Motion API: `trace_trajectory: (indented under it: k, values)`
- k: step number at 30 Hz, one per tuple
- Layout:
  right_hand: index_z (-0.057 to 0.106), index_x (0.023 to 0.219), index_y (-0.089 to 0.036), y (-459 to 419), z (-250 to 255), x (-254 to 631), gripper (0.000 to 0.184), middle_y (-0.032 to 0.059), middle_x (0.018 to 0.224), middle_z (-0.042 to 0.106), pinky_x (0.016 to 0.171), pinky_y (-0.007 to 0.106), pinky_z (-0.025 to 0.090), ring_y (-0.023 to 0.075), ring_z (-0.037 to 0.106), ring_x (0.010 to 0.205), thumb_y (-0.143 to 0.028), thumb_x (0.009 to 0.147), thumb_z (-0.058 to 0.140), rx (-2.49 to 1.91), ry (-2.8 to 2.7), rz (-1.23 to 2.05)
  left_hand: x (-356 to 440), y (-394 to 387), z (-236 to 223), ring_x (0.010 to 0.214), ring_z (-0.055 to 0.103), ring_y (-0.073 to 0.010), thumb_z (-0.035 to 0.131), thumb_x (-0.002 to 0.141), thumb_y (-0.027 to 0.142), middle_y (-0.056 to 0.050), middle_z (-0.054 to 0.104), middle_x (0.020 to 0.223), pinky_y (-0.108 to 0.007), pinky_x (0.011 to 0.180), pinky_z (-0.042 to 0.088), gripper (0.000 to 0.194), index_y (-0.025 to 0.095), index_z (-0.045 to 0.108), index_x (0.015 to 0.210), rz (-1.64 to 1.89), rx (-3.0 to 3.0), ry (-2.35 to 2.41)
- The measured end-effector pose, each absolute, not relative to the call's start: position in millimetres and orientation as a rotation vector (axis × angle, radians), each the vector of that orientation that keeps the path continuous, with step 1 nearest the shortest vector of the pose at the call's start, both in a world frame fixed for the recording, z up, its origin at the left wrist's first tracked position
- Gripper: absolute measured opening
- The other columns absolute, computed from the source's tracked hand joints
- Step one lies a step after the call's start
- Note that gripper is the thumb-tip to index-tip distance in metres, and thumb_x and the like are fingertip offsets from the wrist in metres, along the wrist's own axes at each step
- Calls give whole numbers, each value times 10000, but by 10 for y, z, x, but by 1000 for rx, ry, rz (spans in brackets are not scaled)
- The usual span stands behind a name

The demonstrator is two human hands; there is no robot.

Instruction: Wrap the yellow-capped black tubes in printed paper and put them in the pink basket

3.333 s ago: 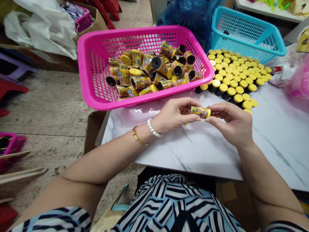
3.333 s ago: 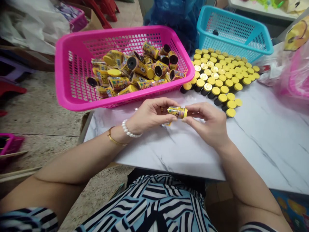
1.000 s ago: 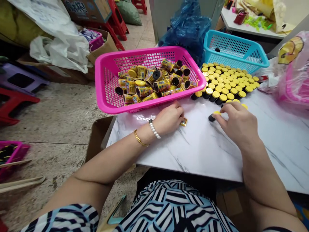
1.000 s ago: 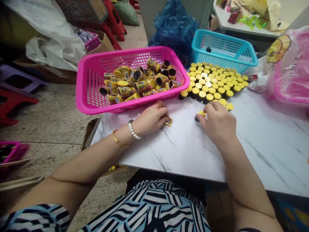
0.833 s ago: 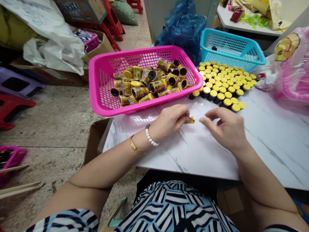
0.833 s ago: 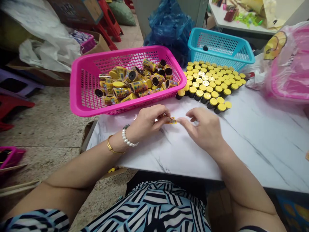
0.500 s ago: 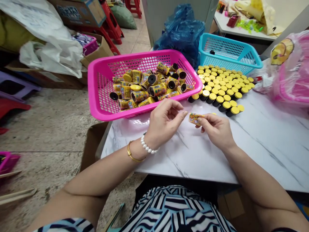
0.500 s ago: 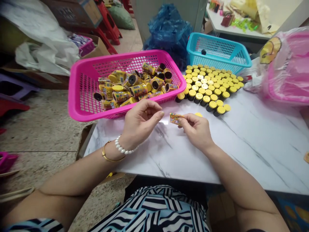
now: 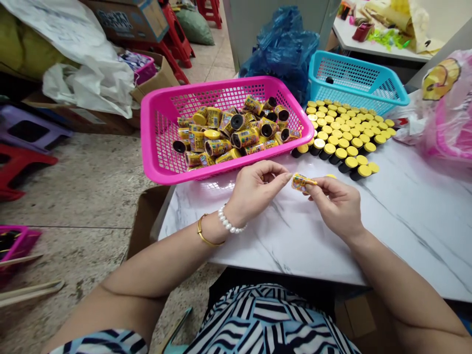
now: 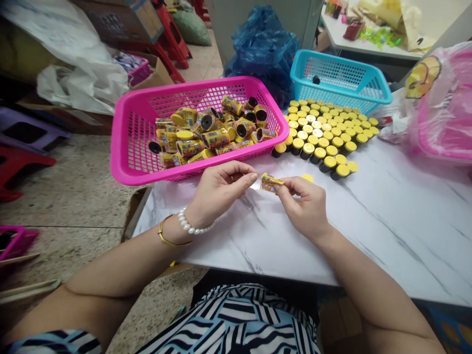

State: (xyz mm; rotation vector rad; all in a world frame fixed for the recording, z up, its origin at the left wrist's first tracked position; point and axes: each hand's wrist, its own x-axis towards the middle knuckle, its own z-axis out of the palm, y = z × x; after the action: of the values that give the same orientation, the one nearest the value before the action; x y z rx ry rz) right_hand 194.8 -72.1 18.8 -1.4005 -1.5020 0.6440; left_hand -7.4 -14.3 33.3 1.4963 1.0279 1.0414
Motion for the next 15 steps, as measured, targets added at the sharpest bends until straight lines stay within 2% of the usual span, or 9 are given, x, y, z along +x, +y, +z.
trace_trajectory:
  k: [4, 11, 15]
  values:
    - [812, 961, -239, -729, 210, 1936, 157, 30, 892, 819, 722, 345, 599, 169, 720, 722, -301, 987, 670, -1377, -1601, 521, -84, -161, 386, 749, 660, -157, 812, 844, 362, -63, 767, 821, -279, 701, 521, 207, 159, 796, 805, 1011, 1543, 1019]
    - [769, 919, -225, -706, 173, 1885, 104, 13, 782, 779, 638, 293, 543, 142, 668, 650, -234, 968, 678, -1268, -1756, 250, -101, -186, 372, 841, 676, -181, 879, 780, 343, -79, 772, 956, -312, 752, 528, 196, 185, 852, 893, 977, 1507, 965]
    - [752, 937, -209, -695, 106, 1864, 111, 17, 778, 776, 593, 268, 506, 126, 655, 625, -186, 979, 651, -1195, -1844, 118, -89, -203, 332, 743, 616, -147, 912, 744, 357, -54, 730, 869, -284, 651, 476, 180, 205, 860, 824, 1045, 1562, 1048]
